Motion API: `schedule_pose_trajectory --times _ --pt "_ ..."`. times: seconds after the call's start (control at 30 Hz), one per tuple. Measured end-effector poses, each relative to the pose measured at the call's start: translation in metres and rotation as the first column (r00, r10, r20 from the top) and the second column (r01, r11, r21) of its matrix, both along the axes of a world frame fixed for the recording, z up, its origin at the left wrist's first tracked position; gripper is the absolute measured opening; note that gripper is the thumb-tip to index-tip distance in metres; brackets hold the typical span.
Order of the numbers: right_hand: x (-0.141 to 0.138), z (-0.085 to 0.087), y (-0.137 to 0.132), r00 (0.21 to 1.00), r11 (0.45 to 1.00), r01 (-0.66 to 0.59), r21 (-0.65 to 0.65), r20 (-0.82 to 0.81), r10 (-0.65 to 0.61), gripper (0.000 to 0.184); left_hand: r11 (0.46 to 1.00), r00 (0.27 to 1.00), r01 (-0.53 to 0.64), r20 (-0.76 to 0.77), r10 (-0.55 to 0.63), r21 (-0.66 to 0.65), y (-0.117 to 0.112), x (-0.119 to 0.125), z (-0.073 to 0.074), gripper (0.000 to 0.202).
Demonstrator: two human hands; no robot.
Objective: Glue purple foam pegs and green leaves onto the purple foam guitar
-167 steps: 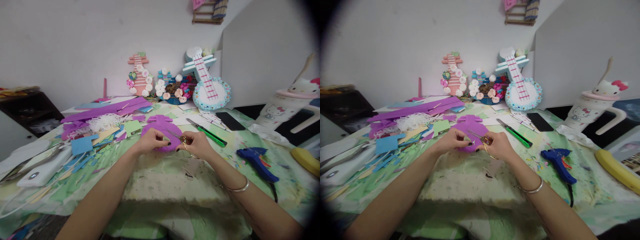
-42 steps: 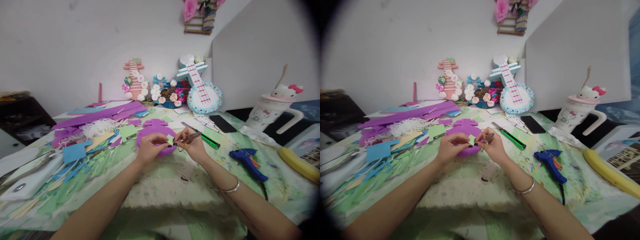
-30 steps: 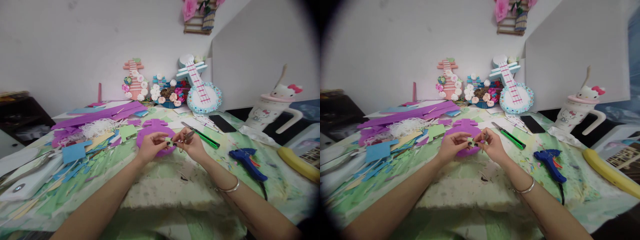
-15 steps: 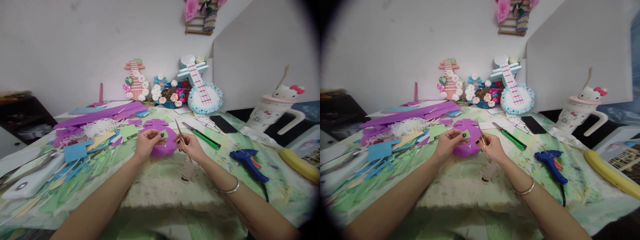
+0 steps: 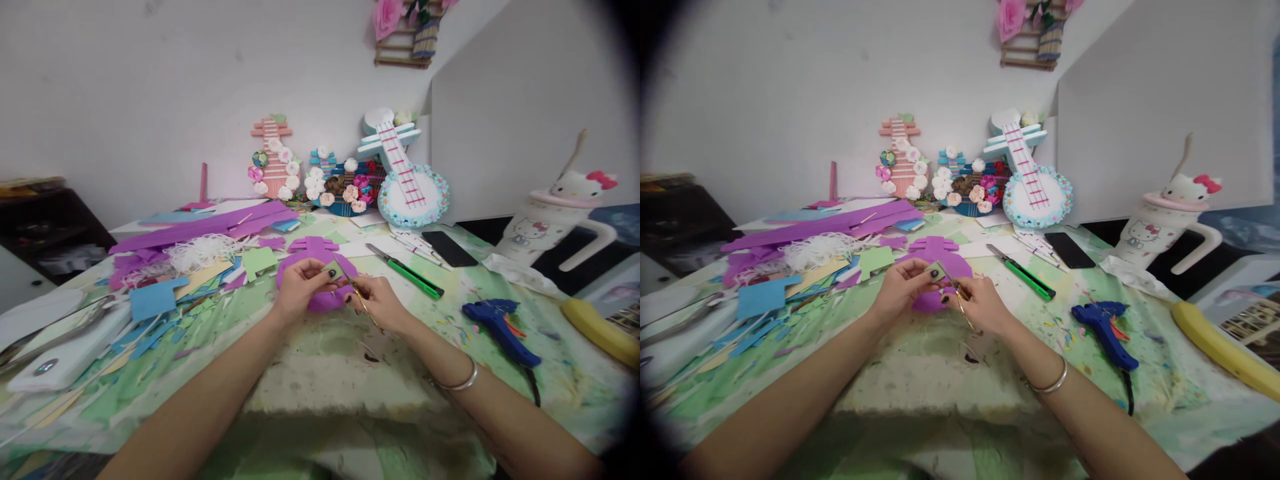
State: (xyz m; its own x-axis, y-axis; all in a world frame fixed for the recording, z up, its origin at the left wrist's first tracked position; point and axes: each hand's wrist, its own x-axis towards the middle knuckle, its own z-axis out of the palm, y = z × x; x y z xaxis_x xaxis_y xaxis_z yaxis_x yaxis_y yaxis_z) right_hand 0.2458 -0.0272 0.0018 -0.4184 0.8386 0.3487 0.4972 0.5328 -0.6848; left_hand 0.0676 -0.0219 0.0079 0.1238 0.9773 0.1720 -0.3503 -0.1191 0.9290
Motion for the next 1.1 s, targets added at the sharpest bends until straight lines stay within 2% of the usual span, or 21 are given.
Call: schedule_pose_trajectory --times 0.4,0.7,1.1 --pt "0.0006 -0.0032 0.0021 0.997 0.997 -0.061 -0.057 -0.055 0.058 0.040 0.998 0.995 0.024 0.101 -0.019 -0.049 -0.0040 0.0023 0.0072 0.025" --pt "-0.0010 -0.0015 -0.0015 0.958 0.958 -0.150 -0.242 -0.275 0.081 0.048 0.998 0.994 0.003 0.112 0.004 -0.060 -0.0033 0.0016 0.0083 0.027" --pt "-0.0007 -0.0035 0.0001 0.953 0.943 -0.178 -0.282 -0.288 0.094 0.045 0.997 0.994 -0.006 0.109 0.015 -0.076 -0.0030 0.0026 0.0071 0.026"
